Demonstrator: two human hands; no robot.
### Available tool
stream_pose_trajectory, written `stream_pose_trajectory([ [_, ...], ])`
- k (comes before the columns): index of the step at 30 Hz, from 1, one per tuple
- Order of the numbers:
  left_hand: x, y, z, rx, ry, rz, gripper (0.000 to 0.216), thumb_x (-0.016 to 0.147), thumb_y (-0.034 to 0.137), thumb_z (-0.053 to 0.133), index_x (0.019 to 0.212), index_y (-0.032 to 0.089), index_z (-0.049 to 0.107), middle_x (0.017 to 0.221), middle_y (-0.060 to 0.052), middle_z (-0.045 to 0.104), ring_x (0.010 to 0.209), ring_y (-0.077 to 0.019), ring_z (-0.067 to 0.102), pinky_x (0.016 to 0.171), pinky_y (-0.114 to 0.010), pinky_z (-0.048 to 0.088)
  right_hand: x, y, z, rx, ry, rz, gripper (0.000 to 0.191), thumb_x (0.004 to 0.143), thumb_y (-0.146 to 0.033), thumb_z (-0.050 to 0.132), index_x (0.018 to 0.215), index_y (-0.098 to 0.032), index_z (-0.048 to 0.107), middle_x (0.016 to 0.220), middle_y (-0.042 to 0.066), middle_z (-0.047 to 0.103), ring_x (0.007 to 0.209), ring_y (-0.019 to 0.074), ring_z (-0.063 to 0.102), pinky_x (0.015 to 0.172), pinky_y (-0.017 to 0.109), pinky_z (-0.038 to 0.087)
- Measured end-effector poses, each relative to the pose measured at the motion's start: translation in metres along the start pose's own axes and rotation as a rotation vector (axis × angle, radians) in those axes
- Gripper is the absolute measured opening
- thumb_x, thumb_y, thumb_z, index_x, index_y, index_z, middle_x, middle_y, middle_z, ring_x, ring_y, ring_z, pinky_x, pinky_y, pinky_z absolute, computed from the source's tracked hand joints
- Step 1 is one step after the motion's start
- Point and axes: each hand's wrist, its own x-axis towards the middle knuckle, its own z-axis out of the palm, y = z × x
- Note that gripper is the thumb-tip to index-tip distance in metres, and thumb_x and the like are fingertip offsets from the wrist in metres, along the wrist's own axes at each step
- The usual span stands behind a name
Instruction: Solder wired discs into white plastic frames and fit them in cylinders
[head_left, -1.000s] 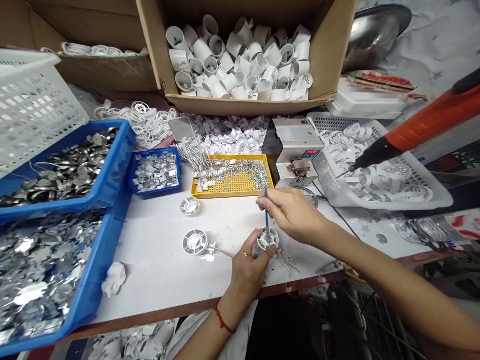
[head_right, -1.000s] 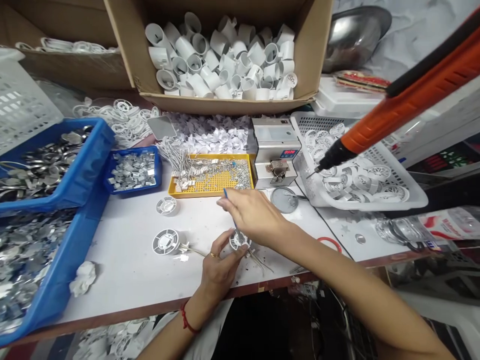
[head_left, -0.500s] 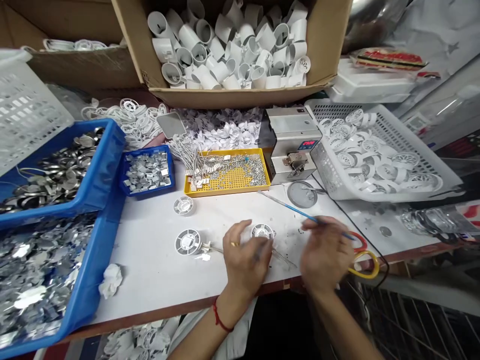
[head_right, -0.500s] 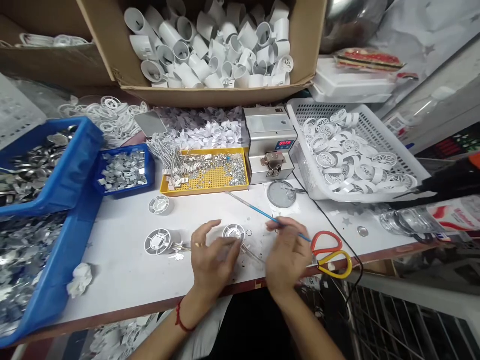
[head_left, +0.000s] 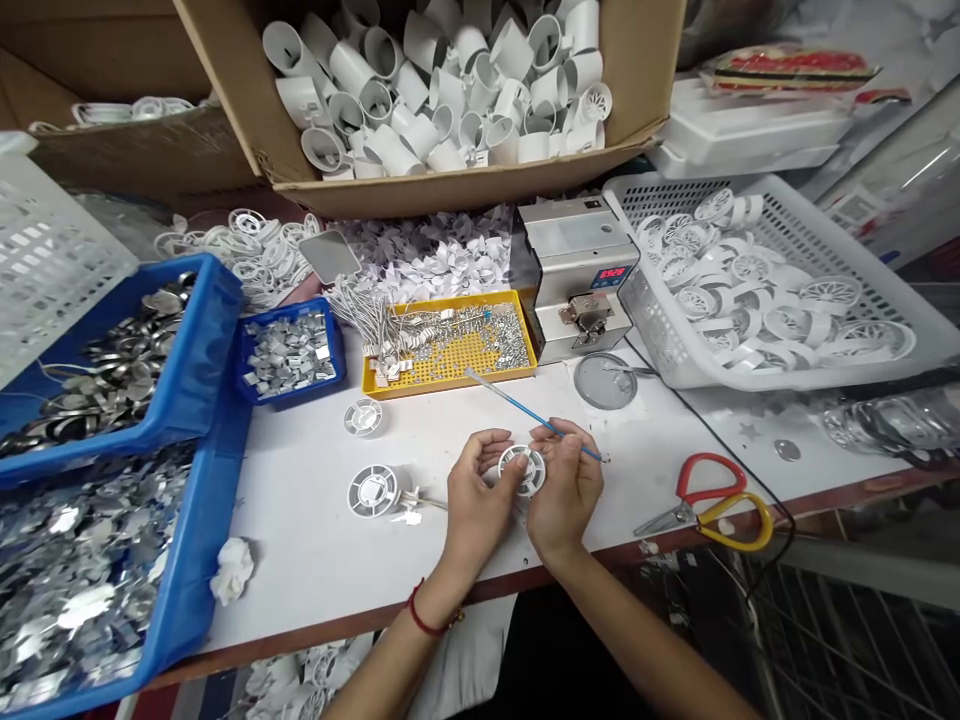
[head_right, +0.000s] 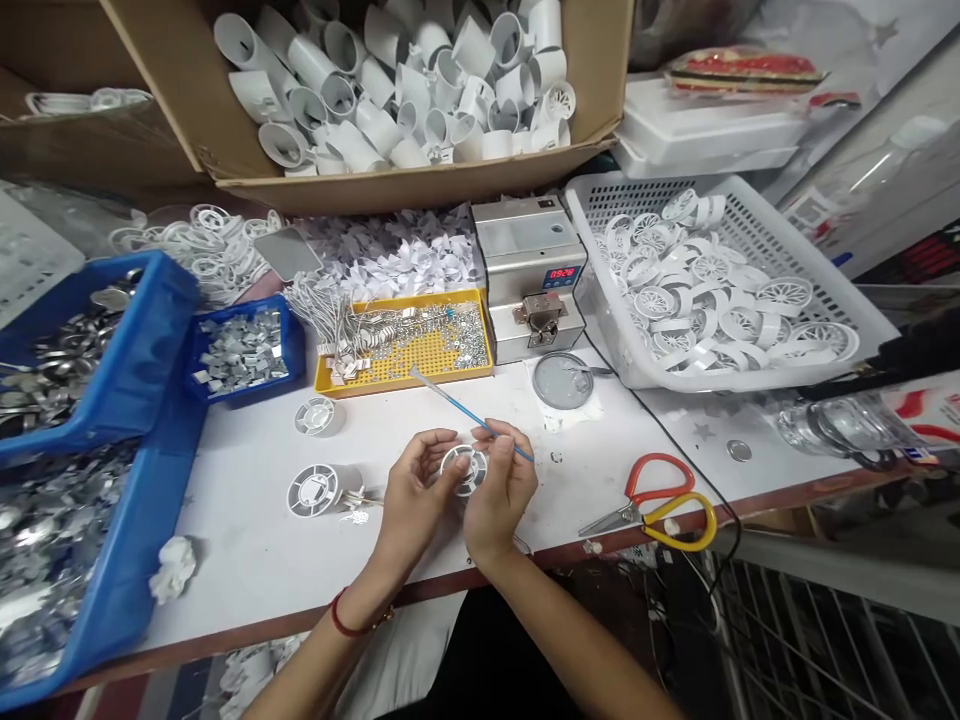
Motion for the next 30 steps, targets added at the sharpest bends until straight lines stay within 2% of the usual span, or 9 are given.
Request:
stream_pose_trajectory([
  [3,0.001,0.003,0.000,0.067,-0.025,0.007,0.030,0.078,0.036,0.068,0.102,0.019,0.059,0.094,-0.006,0.068,0.093,-0.0209,0.065,0.086,-0.037,0.053,-0.004,0.001,0.005,-0.038,-0.032,-0.055,0.032,0.094,-0.045,0.045,0.095,-0.016,0.061,0.079,0.004,0.068,0.066,0.0150,0.064,0.063,0.030,0.051],
  [5,0.001,0.004,-0.003,0.119,-0.022,0.009,0.032,0.079,0.037,0.066,0.104,0.019,0.059,0.095,-0.006,0.067,0.094,-0.0217,0.065,0.087,-0.038,0.053,0.002,-0.003,0.001,-0.099,-0.059,-0.163,0.030,0.096,-0.039,0.042,0.093,-0.016,0.062,0.078,0.004,0.068,0.065,0.0152,0.065,0.062,0.030,0.052],
  [7,-0.001,0.004,-0.007,0.156,-0.009,0.028,0.037,0.081,0.040,0.064,0.111,0.020,0.057,0.101,-0.008,0.066,0.098,-0.0230,0.064,0.090,-0.041,0.052,0.021,-0.015,-0.015,-0.182,-0.055,-0.428,0.028,0.097,-0.033,0.041,0.088,-0.017,0.062,0.074,0.003,0.068,0.067,0.0166,0.066,0.063,0.031,0.052],
  [10,-0.009,0.001,-0.014,0.215,-0.034,0.111,0.047,0.084,0.043,0.061,0.126,0.023,0.051,0.125,-0.010,0.060,0.115,-0.0255,0.058,0.099,-0.045,0.048,0.066,-0.046,-0.055,-0.437,-0.043,-1.003,0.024,0.096,-0.026,0.043,0.082,-0.019,0.061,0.067,0.002,0.065,0.065,0.0176,0.064,0.059,0.030,0.049],
  [13,-0.015,-0.005,-0.018,0.330,-0.057,0.239,0.059,0.080,0.040,0.068,0.133,0.026,0.046,0.136,-0.010,0.053,0.123,-0.0278,0.054,0.104,-0.048,0.044,0.107,-0.075,-0.085,-0.851,-0.070,-1.195,0.022,0.094,-0.017,0.046,0.079,-0.018,0.061,0.062,0.001,0.064,0.059,0.0147,0.061,0.057,0.026,0.045],
  [15,-0.017,-0.011,-0.017,0.393,-0.038,0.326,0.059,0.080,0.037,0.069,0.133,0.025,0.046,0.133,-0.009,0.056,0.121,-0.0273,0.055,0.103,-0.048,0.045,0.124,-0.084,-0.089,-0.975,-0.134,-1.230,0.021,0.093,-0.016,0.047,0.076,-0.018,0.060,0.062,0.002,0.064,0.058,0.0144,0.061,0.057,0.025,0.045],
  [20,-0.014,-0.022,-0.009,0.449,0.019,0.473,0.050,0.084,0.031,0.065,0.130,0.024,0.048,0.125,-0.008,0.062,0.115,-0.0241,0.059,0.098,-0.042,0.051,0.136,-0.082,-0.068,-1.066,-0.271,-1.230,0.024,0.095,-0.018,0.046,0.075,-0.017,0.059,0.064,0.003,0.066,0.057,0.0144,0.060,0.054,0.024,0.041],
  [26,-0.013,-0.028,-0.009,0.444,0.049,0.522,0.050,0.083,0.031,0.067,0.129,0.022,0.049,0.123,-0.010,0.062,0.113,-0.0249,0.061,0.095,-0.043,0.053,0.139,-0.082,-0.067,-1.063,-0.135,-1.204,0.029,0.093,-0.025,0.054,0.066,-0.017,0.059,0.052,0.001,0.062,0.044,0.0107,0.052,0.047,0.023,0.034],
  [30,-0.013,-0.029,-0.009,0.429,0.042,0.505,0.051,0.082,0.031,0.068,0.128,0.023,0.049,0.123,-0.010,0.062,0.114,-0.0255,0.060,0.096,-0.044,0.052,0.140,-0.080,-0.065,-1.072,-0.147,-1.161,0.034,0.094,-0.029,0.051,0.064,-0.018,0.059,0.053,0.002,0.063,0.046,0.0111,0.053,0.048,0.024,0.034],
])
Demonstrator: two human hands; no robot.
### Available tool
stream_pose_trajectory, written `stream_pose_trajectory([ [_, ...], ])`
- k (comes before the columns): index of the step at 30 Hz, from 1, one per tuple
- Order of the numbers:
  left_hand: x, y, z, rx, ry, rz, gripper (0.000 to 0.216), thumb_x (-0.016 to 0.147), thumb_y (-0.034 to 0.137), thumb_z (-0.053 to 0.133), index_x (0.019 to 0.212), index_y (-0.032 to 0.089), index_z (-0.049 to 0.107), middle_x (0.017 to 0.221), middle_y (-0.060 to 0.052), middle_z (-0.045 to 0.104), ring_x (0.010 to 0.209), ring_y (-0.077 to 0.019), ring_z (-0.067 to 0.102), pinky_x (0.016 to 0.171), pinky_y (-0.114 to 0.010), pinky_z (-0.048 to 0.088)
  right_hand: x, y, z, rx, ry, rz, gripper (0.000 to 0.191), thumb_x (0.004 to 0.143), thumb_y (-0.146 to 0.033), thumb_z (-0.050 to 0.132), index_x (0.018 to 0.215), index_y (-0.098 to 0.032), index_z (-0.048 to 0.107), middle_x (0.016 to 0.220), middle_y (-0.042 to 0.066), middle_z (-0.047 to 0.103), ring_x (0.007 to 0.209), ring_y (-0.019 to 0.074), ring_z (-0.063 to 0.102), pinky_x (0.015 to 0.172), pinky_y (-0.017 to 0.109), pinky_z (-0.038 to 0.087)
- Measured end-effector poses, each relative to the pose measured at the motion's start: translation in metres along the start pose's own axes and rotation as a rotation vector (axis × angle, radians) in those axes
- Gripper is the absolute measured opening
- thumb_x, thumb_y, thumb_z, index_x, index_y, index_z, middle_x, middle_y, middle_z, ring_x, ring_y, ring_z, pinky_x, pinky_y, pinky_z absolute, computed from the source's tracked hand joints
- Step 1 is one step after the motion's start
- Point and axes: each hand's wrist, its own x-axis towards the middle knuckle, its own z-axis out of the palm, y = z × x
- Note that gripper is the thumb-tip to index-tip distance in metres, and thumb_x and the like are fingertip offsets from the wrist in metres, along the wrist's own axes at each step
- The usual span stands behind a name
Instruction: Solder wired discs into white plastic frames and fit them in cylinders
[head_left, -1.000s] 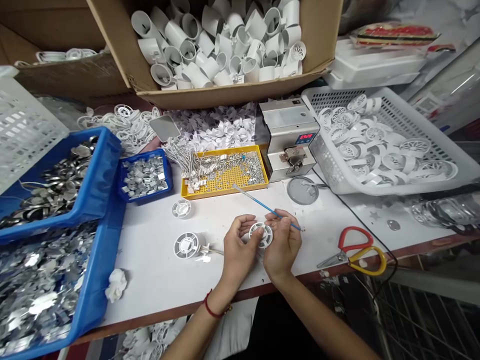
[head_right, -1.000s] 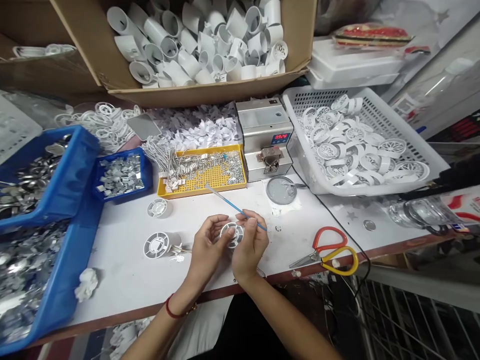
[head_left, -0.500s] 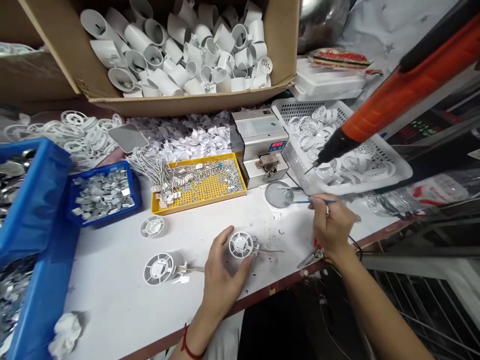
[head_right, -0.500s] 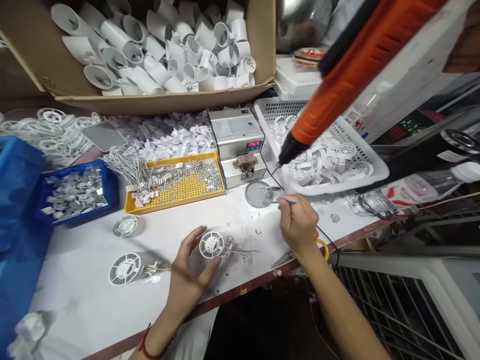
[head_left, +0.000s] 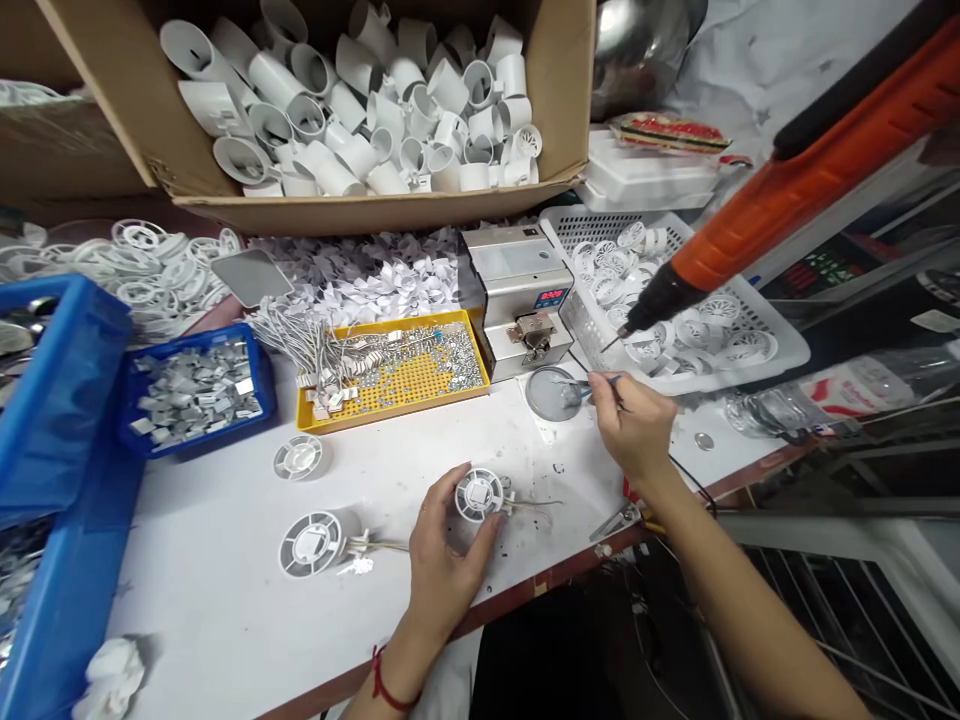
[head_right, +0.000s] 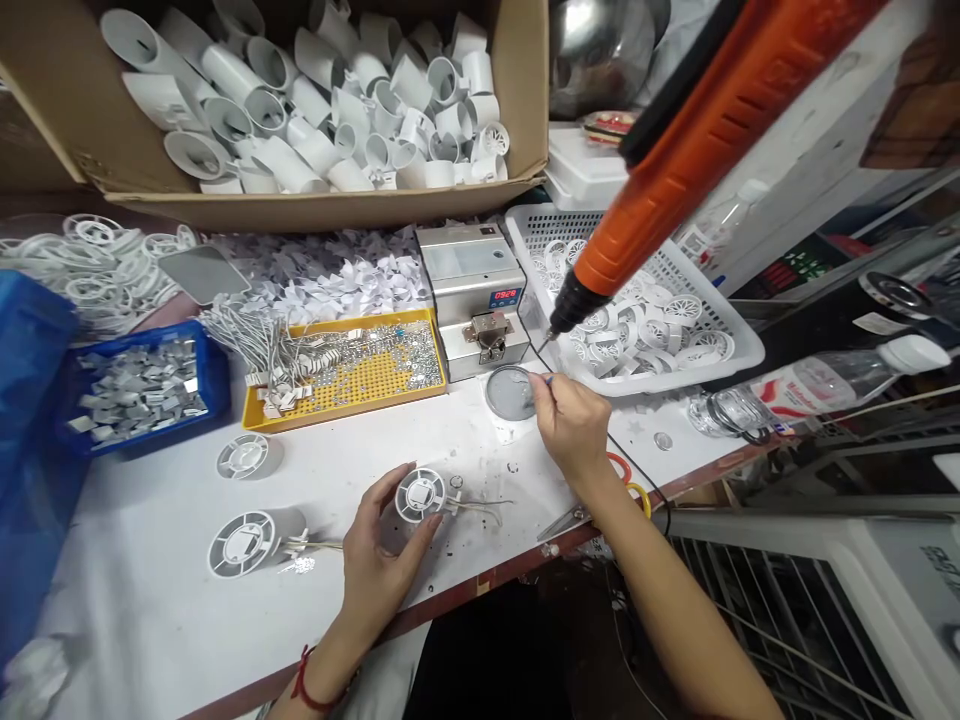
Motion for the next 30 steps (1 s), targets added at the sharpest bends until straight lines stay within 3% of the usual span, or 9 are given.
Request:
stream_pose_trajectory([
  [5,0.000,0.000,0.000,-0.016,-0.004,-0.036,0.051,0.081,0.031,0.069,0.127,0.024,0.050,0.124,-0.009,0.062,0.114,-0.0259,0.061,0.095,-0.043,0.052,0.002,-0.006,0.013,0.061,-0.047,0.055,0.036,0.096,-0.032,0.048,0.064,-0.018,0.058,0.053,0.002,0.063,0.045,0.0115,0.053,0.049,0.025,0.035],
  [15,-0.002,-0.001,-0.001,-0.032,-0.022,-0.040,0.052,0.081,0.031,0.069,0.129,0.024,0.049,0.124,-0.008,0.062,0.115,-0.0251,0.060,0.097,-0.042,0.052,0.011,-0.017,0.029,0.181,0.028,0.122,0.033,0.094,-0.030,0.050,0.063,-0.019,0.055,0.055,0.003,0.066,0.047,0.0126,0.058,0.050,0.024,0.040],
  [20,-0.003,-0.001,0.002,-0.056,-0.009,-0.056,0.054,0.080,0.031,0.070,0.129,0.024,0.048,0.125,-0.010,0.062,0.115,-0.0252,0.060,0.097,-0.043,0.052,0.000,-0.015,-0.004,0.215,0.121,0.264,0.028,0.095,-0.030,0.047,0.075,-0.017,0.062,0.056,0.000,0.063,0.049,0.0131,0.059,0.051,0.025,0.044],
  [23,-0.005,-0.001,0.004,-0.085,-0.007,-0.078,0.056,0.080,0.032,0.071,0.130,0.024,0.046,0.125,-0.010,0.062,0.115,-0.0247,0.061,0.099,-0.043,0.051,-0.025,-0.030,-0.031,0.491,0.116,0.306,0.024,0.097,-0.026,0.044,0.082,-0.018,0.061,0.063,0.001,0.062,0.056,0.0143,0.060,0.052,0.028,0.048],
  [26,-0.007,0.000,0.005,-0.127,-0.015,-0.095,0.057,0.080,0.031,0.070,0.130,0.024,0.045,0.125,-0.010,0.062,0.116,-0.0243,0.060,0.100,-0.043,0.050,-0.054,-0.050,-0.045,0.757,0.039,0.181,0.022,0.097,-0.026,0.043,0.085,-0.019,0.060,0.064,0.002,0.059,0.058,0.0177,0.060,0.048,0.031,0.047],
  [30,-0.008,0.002,0.004,-0.167,-0.036,-0.127,0.057,0.080,0.030,0.070,0.130,0.024,0.045,0.127,-0.010,0.061,0.117,-0.0246,0.060,0.101,-0.043,0.050,-0.072,-0.063,-0.045,0.823,-0.051,0.030,0.024,0.097,-0.028,0.041,0.085,-0.019,0.060,0.065,0.004,0.059,0.058,0.0189,0.059,0.046,0.032,0.045],
])
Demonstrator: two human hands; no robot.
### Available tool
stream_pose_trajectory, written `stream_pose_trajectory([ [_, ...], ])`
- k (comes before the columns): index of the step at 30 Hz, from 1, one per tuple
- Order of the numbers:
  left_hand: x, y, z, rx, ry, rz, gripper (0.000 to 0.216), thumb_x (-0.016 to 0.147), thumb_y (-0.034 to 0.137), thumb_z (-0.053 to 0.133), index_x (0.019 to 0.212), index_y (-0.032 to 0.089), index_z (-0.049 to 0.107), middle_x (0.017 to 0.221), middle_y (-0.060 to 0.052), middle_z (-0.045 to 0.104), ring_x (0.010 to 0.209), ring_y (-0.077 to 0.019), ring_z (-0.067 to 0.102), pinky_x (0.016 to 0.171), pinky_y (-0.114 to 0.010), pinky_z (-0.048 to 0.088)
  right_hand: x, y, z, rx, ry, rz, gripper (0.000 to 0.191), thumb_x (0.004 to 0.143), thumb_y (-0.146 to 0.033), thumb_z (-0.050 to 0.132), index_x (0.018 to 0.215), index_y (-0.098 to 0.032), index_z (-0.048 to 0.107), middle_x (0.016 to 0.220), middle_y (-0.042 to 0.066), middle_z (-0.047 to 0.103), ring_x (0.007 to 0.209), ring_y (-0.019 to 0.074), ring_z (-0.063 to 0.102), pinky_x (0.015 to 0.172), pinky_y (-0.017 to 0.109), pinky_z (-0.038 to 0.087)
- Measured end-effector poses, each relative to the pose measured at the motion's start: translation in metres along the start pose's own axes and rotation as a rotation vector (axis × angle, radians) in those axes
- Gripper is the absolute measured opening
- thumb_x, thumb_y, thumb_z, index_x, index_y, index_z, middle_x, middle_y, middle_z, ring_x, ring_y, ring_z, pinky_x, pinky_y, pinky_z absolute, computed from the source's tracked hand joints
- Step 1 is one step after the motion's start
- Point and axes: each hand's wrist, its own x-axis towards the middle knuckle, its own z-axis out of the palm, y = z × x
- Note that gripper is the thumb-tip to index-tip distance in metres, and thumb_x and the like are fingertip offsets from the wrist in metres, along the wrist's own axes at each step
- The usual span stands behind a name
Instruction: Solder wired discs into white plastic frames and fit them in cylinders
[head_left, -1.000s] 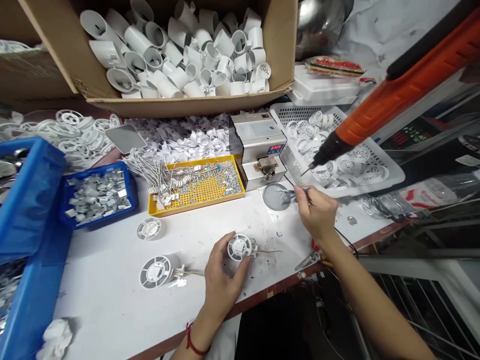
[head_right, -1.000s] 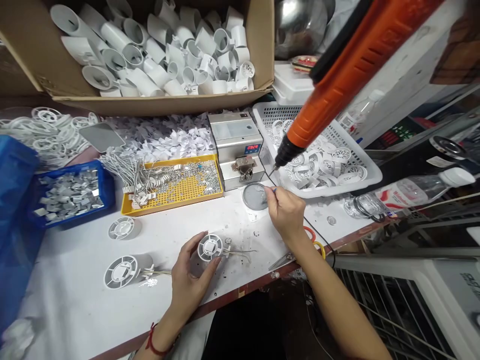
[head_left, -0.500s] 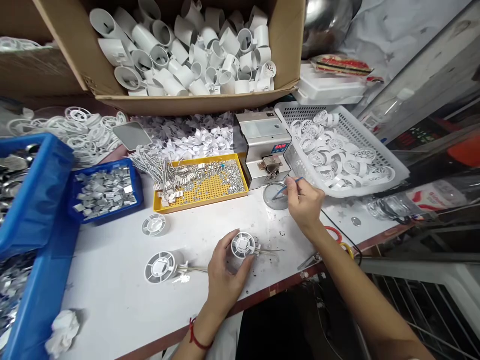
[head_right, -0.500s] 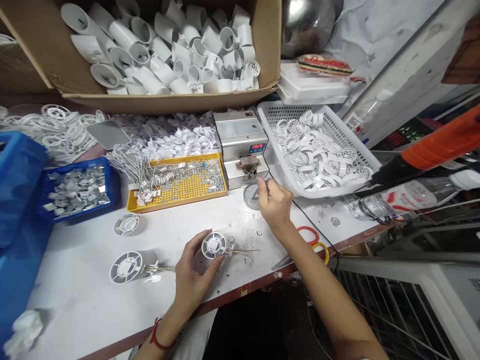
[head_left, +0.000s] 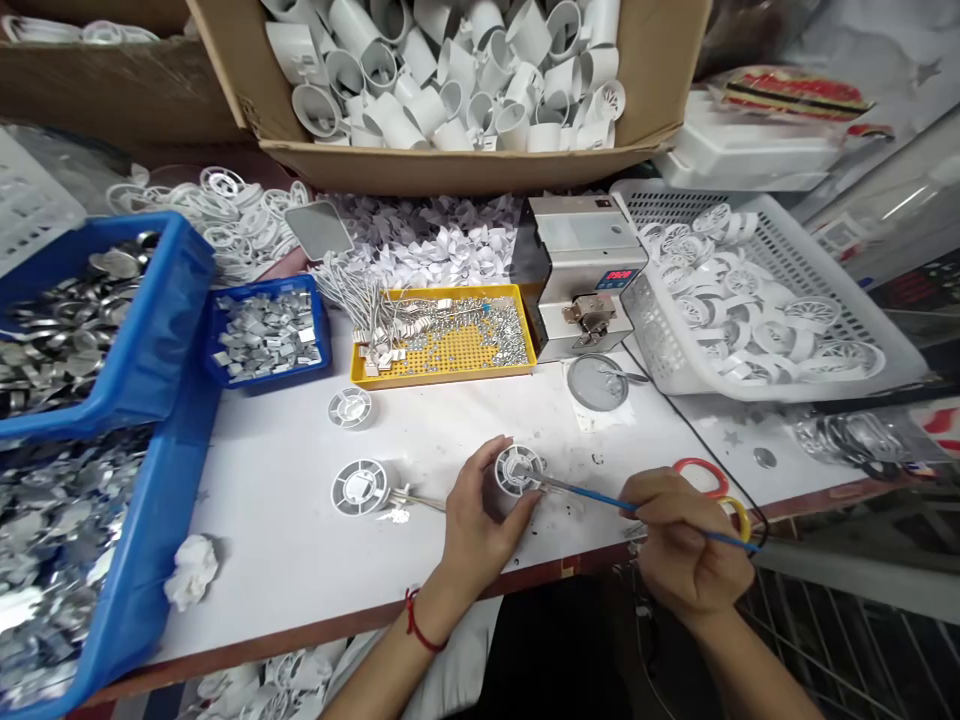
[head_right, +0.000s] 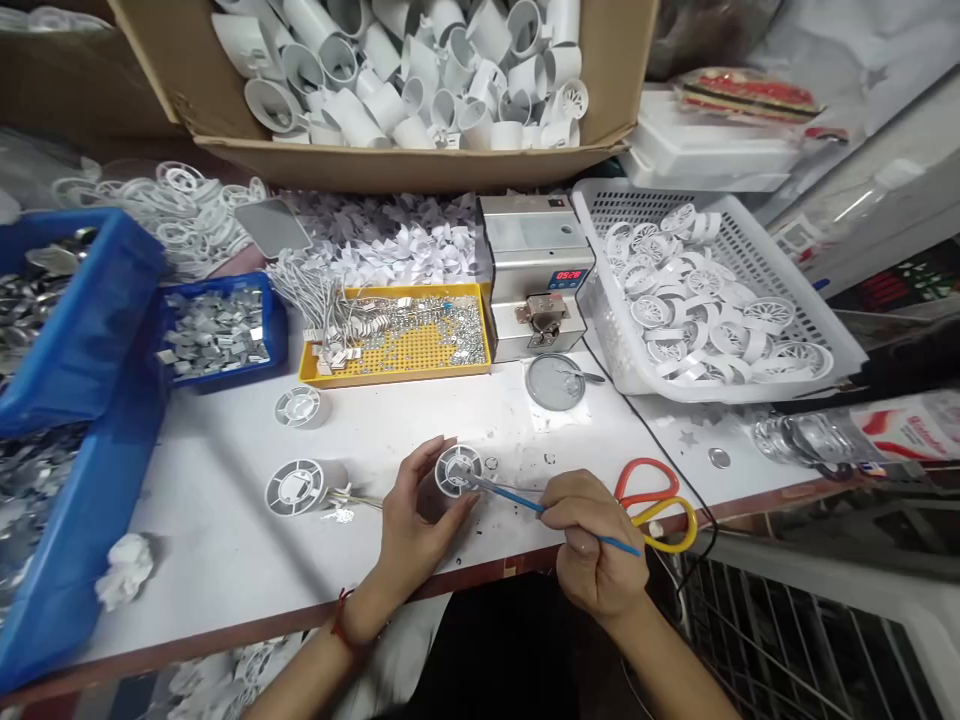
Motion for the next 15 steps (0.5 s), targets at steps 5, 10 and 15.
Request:
stream_pose_trajectory([
  [5,0.000,0.000,0.001,-0.023,-0.009,-0.020,0.057,0.078,0.028,0.071,0.129,0.024,0.046,0.127,-0.009,0.061,0.117,-0.0246,0.059,0.101,-0.043,0.049,0.002,0.006,-0.002,0.005,-0.120,-0.035,0.020,0.096,-0.024,0.040,0.091,-0.018,0.059,0.069,0.005,0.059,0.063,0.0192,0.060,0.051,0.033,0.047],
  [10,-0.001,0.000,0.001,-0.045,-0.009,-0.027,0.056,0.079,0.028,0.070,0.129,0.024,0.047,0.127,-0.009,0.061,0.117,-0.0241,0.059,0.102,-0.043,0.049,0.007,0.005,-0.009,-0.015,-0.246,-0.106,0.022,0.096,-0.023,0.039,0.092,-0.018,0.059,0.070,0.006,0.060,0.063,0.0193,0.059,0.051,0.033,0.047],
  [15,-0.001,0.001,0.001,-0.056,-0.018,-0.032,0.056,0.079,0.030,0.071,0.130,0.023,0.048,0.127,-0.010,0.060,0.117,-0.0248,0.059,0.101,-0.043,0.049,0.026,0.000,-0.011,-0.015,-0.371,-0.126,0.022,0.096,-0.022,0.036,0.089,-0.019,0.057,0.069,0.006,0.059,0.063,0.0186,0.058,0.052,0.032,0.047],
])
